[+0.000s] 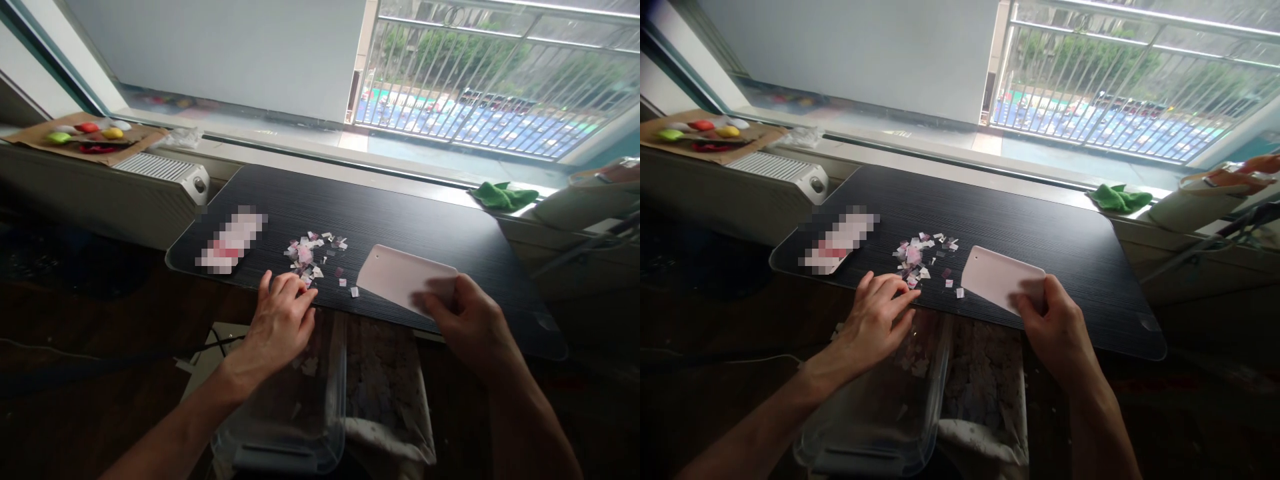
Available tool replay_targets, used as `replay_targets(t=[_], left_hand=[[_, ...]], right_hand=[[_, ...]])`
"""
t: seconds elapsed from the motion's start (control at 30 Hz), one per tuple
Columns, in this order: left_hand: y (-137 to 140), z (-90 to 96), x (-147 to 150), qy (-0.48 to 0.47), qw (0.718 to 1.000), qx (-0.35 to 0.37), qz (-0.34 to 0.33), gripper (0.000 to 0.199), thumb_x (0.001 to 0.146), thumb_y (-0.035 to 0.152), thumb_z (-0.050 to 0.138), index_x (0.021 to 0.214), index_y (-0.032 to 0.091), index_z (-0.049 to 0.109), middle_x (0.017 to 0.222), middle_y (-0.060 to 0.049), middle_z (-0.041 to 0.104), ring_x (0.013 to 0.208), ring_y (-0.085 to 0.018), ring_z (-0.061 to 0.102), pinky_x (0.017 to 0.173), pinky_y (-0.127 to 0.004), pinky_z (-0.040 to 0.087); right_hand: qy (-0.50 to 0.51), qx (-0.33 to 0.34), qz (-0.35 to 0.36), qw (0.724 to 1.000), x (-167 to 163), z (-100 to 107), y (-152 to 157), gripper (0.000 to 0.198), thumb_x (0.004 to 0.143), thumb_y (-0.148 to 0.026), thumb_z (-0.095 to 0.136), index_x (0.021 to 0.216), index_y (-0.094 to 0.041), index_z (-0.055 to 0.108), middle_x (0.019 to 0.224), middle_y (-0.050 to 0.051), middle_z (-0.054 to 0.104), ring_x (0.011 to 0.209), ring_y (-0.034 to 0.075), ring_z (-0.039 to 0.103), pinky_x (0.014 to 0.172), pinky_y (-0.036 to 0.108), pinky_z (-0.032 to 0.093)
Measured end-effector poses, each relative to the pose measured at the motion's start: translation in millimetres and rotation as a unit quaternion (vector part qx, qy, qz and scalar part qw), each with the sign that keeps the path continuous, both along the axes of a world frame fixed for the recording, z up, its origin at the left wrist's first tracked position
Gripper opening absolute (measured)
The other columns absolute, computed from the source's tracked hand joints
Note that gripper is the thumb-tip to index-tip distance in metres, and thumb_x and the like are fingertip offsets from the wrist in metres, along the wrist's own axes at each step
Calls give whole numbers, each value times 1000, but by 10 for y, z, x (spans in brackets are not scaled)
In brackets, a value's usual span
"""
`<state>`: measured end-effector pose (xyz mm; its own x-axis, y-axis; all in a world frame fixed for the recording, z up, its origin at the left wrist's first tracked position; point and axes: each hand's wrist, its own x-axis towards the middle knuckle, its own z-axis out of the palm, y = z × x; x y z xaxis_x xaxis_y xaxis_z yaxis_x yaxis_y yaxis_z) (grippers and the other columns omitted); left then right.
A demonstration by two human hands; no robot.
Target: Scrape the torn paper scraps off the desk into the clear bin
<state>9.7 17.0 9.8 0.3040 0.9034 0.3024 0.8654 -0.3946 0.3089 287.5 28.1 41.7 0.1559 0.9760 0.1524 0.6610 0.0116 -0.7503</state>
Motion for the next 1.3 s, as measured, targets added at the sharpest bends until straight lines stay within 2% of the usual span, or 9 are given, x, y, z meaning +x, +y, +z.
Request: replay_targets(t=[0.27,0.37,0.47,0.67,0.8,0.97,1.13,1.3], left_hand=[[112,20,342,59,994,-6,-89,24,86,17,54,107,16,66,103,-10,61,113,-28,49,113,-60,23],[164,-10,407,81,991,-6,-104,26,87,18,53,111,16,65,107,-11,61,114,-28,49,114,-60,22],[202,-36,426,94,989,-9,-111,28,87,17,52,113,17,64,109,-11,61,116,-28,48,114,-62,20],[175,-68,402,111,988,5,-112,30,88,18,53,116,19,62,109,-10,61,115,-28,48,113,-62,19],[150,-93,394,113,988,15,-102,31,87,17,53,117,18,62,108,-10,60,112,-28,49,112,-62,23],[155,-88,391,108,989,16,-102,29,87,17,53,115,18,63,106,-10,61,112,-27,49,112,-61,24],[113,-74,340,92,991,14,-95,28,86,18,54,113,16,63,105,-10,61,114,-28,48,112,-61,24],[65,-87,219,87,994,20,-68,29,86,18,54,113,16,64,106,-10,62,115,-30,49,111,-63,26]], right_hand=[[-17,-58,2,998,98,-130,37,18,75,-38,65,80,-23,58,71,1,66,60,17,58,55,28,46],[-9,-82,10,997,120,-170,26,20,76,-41,63,81,-23,57,73,1,66,61,17,58,55,29,46],[-19,-75,2,997,137,-160,3,21,77,-42,61,83,-23,57,74,2,66,61,17,57,56,29,45],[-69,-64,-25,995,199,-58,-48,21,75,-43,62,81,-23,57,71,2,65,61,18,57,56,29,44],[-54,-62,8,997,107,-62,-75,20,77,-42,61,81,-23,56,69,1,64,57,17,56,52,28,43],[-138,-73,-8,988,9,23,-136,16,79,-41,56,78,-25,52,57,-3,57,51,16,51,50,28,38],[-186,-82,-21,979,130,161,-182,17,77,-42,58,82,-26,55,60,-1,62,54,19,55,52,29,39],[-182,-73,-43,980,127,184,-195,18,76,-42,59,82,-26,55,61,-1,62,53,20,56,52,29,39]])
